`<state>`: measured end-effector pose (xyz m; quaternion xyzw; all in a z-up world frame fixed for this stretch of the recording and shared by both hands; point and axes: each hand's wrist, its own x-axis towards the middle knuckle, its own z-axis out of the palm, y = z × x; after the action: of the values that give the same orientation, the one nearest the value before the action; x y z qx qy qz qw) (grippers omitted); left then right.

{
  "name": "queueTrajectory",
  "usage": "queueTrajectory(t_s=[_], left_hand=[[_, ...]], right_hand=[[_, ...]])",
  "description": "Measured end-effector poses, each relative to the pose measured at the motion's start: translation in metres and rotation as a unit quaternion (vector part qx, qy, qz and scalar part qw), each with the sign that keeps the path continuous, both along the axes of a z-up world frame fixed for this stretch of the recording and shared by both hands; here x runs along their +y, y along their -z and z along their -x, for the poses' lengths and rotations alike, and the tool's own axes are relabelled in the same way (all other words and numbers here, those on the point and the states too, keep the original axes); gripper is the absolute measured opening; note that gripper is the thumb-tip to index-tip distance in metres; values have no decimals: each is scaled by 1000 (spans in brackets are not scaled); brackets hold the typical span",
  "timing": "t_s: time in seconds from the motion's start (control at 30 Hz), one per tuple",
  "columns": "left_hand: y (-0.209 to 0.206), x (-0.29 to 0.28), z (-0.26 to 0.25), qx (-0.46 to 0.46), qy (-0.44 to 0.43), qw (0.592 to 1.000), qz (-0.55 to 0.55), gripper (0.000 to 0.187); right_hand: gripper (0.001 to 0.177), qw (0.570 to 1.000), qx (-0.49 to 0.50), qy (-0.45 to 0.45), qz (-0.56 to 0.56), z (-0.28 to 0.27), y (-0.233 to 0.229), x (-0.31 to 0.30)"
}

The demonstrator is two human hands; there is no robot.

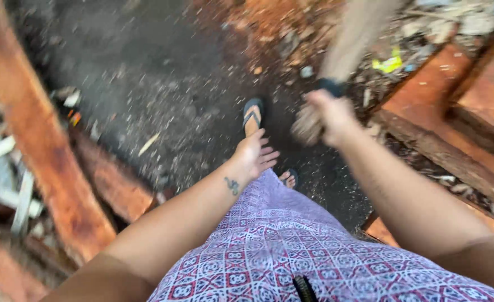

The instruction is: Sweeping wood scraps, leaves, and debris on the ground using a handheld broom.

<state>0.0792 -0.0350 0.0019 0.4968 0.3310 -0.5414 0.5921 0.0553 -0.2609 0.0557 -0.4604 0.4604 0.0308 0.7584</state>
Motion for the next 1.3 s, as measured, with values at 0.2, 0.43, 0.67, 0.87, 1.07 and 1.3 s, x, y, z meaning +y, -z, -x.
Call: queueTrajectory(t_s=[0.2, 0.43, 0.67, 0.87, 1.07, 1.3], left_hand=[[-16, -38, -80, 29, 8, 998, -57, 76], [15, -46, -195, 21, 89, 995, -27, 67], [6, -69, -278, 38, 100, 994, -13, 66], [-15, -109, -287, 63, 106, 992, 1, 67], [-19, -133, -284, 94, 192, 977, 2, 64], [-10, -156, -281, 105, 224, 969, -14, 65]], right_hand=[[32, 949, 79, -159, -263, -64, 7, 45], [34, 957, 284, -45, -31, -178, -73, -45], [21, 996, 80, 34, 9, -199, -110, -211], [28, 995, 11, 54, 88, -163, -147, -224], [38, 989, 69, 80, 101, -144, -183, -155], [33, 981, 87, 77, -154, -96, -129, -65]])
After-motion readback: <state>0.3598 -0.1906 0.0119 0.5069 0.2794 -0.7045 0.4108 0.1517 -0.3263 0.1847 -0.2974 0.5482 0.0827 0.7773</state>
